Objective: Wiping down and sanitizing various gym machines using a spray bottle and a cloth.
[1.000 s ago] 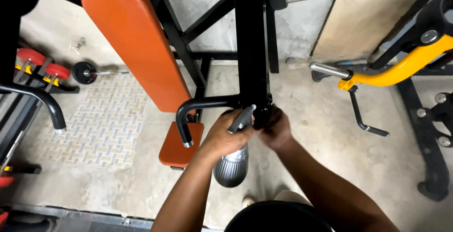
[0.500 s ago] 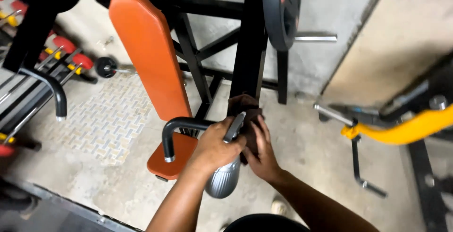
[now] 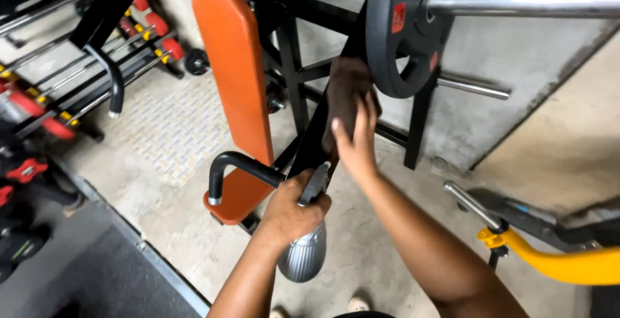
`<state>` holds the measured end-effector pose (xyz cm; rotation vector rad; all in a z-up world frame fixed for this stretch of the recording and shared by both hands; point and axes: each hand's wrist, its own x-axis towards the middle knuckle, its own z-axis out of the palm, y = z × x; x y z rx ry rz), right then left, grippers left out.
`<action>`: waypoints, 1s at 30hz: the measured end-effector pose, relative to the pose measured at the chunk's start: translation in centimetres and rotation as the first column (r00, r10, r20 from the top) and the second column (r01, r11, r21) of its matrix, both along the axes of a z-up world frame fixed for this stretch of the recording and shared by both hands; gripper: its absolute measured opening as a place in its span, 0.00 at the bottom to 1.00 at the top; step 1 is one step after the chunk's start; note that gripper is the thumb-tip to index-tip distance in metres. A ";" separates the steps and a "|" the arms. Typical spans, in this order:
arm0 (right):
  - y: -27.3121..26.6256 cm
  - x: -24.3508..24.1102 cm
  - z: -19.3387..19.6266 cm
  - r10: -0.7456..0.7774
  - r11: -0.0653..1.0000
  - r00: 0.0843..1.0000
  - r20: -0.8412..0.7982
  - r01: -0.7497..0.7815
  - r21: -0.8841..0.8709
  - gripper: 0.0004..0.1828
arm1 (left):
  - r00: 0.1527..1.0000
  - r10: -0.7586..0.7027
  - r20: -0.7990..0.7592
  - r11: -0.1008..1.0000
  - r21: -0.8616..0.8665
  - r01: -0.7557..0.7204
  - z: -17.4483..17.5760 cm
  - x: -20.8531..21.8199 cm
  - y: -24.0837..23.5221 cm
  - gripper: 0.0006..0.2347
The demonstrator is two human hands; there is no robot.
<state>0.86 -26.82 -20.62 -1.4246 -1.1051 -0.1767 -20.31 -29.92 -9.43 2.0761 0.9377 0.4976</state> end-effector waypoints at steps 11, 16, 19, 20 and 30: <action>-11.8 -5.9 -12.9 0.519 0.826 0.725 -0.453 -0.561 0.047 0.28 | 0.998 -0.055 0.036 0.998 -0.030 0.056 0.4 0.4 -2.0 0.16; -11.4 -0.5 -12.3 0.169 0.914 0.485 -0.858 -0.403 -0.048 0.21 | 0.998 -0.044 0.033 0.999 -0.022 0.045 2.0 2.8 -1.2 0.16; -10.5 2.3 -4.4 0.155 0.981 0.553 -0.818 -0.187 0.060 0.23 | 1.000 -0.011 0.020 0.997 0.078 0.009 2.6 4.5 -0.2 0.15; -10.2 2.9 -0.9 0.187 0.981 0.807 -0.561 -0.120 0.154 0.28 | 0.999 -0.024 0.040 0.995 0.097 0.020 2.6 5.1 0.3 0.16; 0.3 7.7 10.2 -0.279 0.949 0.888 0.365 0.197 0.245 0.43 | 0.951 -0.238 0.198 0.969 0.118 0.218 5.6 8.8 3.9 0.20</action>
